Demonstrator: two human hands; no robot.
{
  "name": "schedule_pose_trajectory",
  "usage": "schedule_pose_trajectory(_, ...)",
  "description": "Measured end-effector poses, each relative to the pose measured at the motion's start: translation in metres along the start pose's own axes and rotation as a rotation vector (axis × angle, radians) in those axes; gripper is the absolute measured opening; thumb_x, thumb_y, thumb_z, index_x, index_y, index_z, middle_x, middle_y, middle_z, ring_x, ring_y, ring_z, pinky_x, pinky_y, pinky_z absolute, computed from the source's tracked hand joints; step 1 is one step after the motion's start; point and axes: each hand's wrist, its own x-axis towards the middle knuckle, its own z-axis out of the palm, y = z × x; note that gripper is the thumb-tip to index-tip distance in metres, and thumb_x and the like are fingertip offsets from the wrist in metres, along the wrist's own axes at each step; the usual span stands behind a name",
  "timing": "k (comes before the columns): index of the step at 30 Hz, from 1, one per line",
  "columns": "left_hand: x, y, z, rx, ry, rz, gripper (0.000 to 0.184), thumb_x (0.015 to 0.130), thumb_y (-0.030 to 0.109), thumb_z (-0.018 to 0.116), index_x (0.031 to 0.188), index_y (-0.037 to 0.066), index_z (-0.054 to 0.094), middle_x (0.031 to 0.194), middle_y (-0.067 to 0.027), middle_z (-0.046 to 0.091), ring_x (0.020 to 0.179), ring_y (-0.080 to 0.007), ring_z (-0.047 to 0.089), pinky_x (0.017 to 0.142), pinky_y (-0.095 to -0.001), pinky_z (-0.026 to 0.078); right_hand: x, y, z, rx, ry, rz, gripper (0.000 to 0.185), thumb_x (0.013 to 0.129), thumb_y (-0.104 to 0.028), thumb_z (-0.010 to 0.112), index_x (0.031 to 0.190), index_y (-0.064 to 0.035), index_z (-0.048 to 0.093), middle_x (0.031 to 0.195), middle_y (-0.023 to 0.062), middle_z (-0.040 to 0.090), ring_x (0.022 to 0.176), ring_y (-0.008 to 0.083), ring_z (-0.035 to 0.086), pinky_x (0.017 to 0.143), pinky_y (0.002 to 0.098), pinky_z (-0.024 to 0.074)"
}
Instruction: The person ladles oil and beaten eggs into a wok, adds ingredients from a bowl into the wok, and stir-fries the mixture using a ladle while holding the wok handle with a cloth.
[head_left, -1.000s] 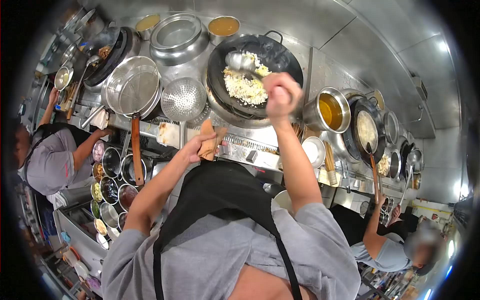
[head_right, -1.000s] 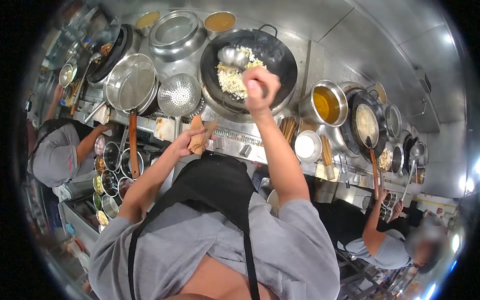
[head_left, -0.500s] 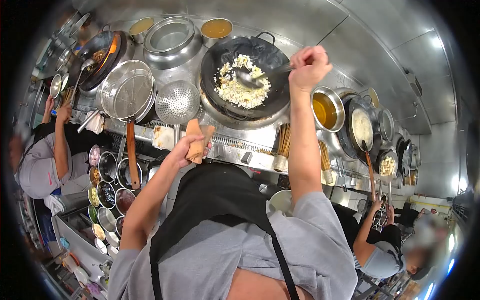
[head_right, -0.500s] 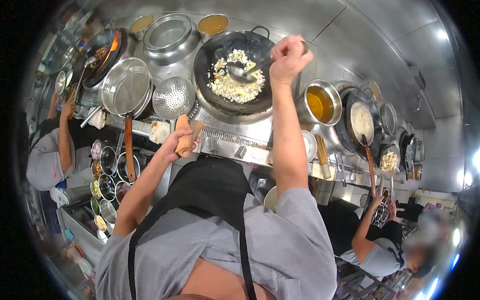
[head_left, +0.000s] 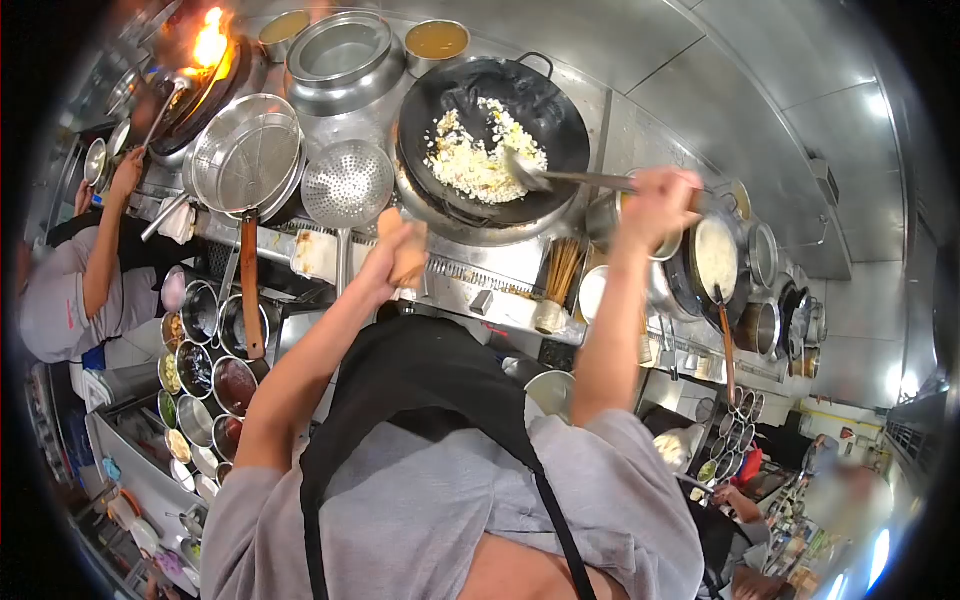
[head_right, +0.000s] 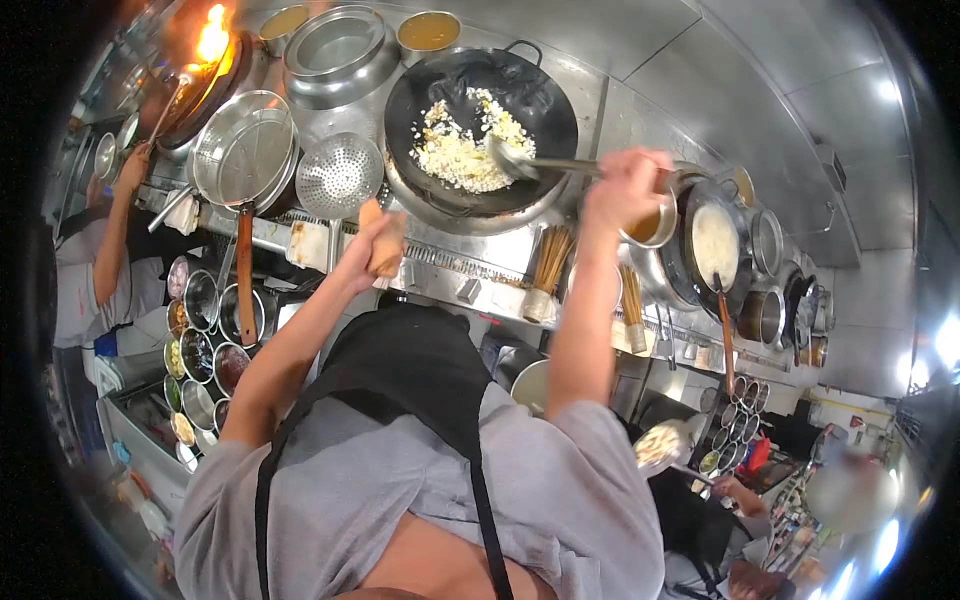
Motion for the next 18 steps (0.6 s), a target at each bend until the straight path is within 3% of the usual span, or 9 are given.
schedule_pose_trajectory(1,0.017,0.004,0.012,-0.026,0.01,0.028,0.04,0.093,0.042,0.051,0.114,0.007,0.052,0.091,-0.0084,0.062,0.077,-0.0196,0.063,0.066,-0.0342,0.053,-0.006,0.021,0.007,-0.062,0.391,-0.025,0.017,0.088,-0.005,0.044,0.072,-0.0072,0.038,0.055,0.0013,0.041,0.046,0.0106,0.036,0.042,0.027,0.0302)
schedule_pose_trajectory(4,0.051,0.011,0.058,-0.122,0.034,0.019,0.047,0.094,0.049,0.045,0.114,0.007,0.053,0.091,-0.0056,0.062,0.078,-0.0208,0.063,0.067,-0.0357,0.052,-0.064,0.013,0.092,0.086,0.259,-0.029,0.027,0.086,0.0,0.039,0.061,-0.0086,0.039,0.048,0.0019,0.042,0.042,0.0107,0.038,0.046,0.0289,0.0402)
schedule_pose_trajectory(5,0.076,0.004,0.054,-0.098,-0.02,0.022,0.048,0.096,0.051,0.041,0.11,0.007,0.054,0.091,-0.0072,0.062,0.077,-0.0216,0.063,0.068,-0.035,0.052,-0.086,-0.002,0.11,-0.072,0.046,-0.187,0.026,0.085,0.003,0.041,0.061,-0.0073,0.04,0.049,0.0032,0.044,0.044,0.0108,0.042,0.047,0.0278,0.0426)
schedule_pose_trajectory(7,0.112,-0.015,0.047,-0.043,-0.146,0.18,0.042,0.095,0.046,0.045,0.105,0.006,0.053,0.09,-0.0086,0.062,0.075,-0.0215,0.063,0.064,-0.0364,0.053,-0.118,0.004,0.132,-0.307,-0.001,-0.262,0.019,0.084,0.001,0.049,0.065,-0.0019,0.048,0.06,0.0045,0.051,0.054,0.0087,0.048,0.05,0.0255,0.0417)
schedule_pose_trajectory(8,0.13,-0.027,0.041,-0.022,-0.186,0.226,0.04,0.095,0.044,0.046,0.103,0.006,0.053,0.09,-0.0091,0.062,0.074,-0.0215,0.063,0.063,-0.0369,0.053,-0.113,0.028,0.123,-0.319,-0.054,-0.21,0.018,0.083,0.002,0.051,0.066,-0.0013,0.049,0.062,0.004,0.051,0.055,0.0083,0.047,0.049,0.0253,0.0399)
schedule_pose_trajectory(11,0.167,-0.036,0.036,-0.03,0.054,0.021,0.025,0.091,0.029,0.051,0.094,0.004,0.052,0.084,-0.0107,0.06,0.07,-0.0242,0.062,0.056,-0.0421,0.052,-0.041,0.071,0.103,-0.236,-0.04,-0.119,0.02,0.08,0.002,0.058,0.063,-0.003,0.049,0.06,0.0012,0.048,0.054,0.008,0.047,0.051,0.0242,0.037)
schedule_pose_trajectory(14,0.183,-0.035,0.041,-0.118,0.237,-0.007,0.018,0.084,0.012,0.048,0.098,0.001,0.046,0.083,-0.0123,0.057,0.063,-0.0275,0.059,0.046,-0.0445,0.048,-0.011,-0.019,0.097,-0.035,-0.082,0.242,0.02,0.08,0.003,0.054,0.063,-0.004,0.046,0.054,-0.0007,0.043,0.045,0.0071,0.037,0.044,0.0253,0.0317)
schedule_pose_trajectory(17,0.153,-0.042,0.037,-0.088,0.0,-0.089,0.022,0.085,0.014,0.048,0.102,0.001,0.045,0.087,-0.0128,0.057,0.065,-0.0282,0.06,0.049,-0.0447,0.05,-0.009,-0.02,0.069,-0.047,-0.167,0.271,0.023,0.079,0.003,0.048,0.059,-0.0058,0.04,0.048,-0.0009,0.036,0.041,0.0085,0.028,0.042,0.0282,0.0284)
schedule_pose_trajectory(18,0.096,-0.025,0.086,-0.126,0.246,-0.098,0.019,0.086,0.016,0.049,0.099,0.002,0.049,0.085,-0.012,0.058,0.067,-0.0284,0.06,0.054,-0.0462,0.052,0.008,-0.004,0.052,0.049,-0.131,0.235,0.023,0.079,0.002,0.049,0.059,-0.0061,0.041,0.049,-0.0012,0.038,0.041,0.008,0.031,0.041,0.0266,0.0288)
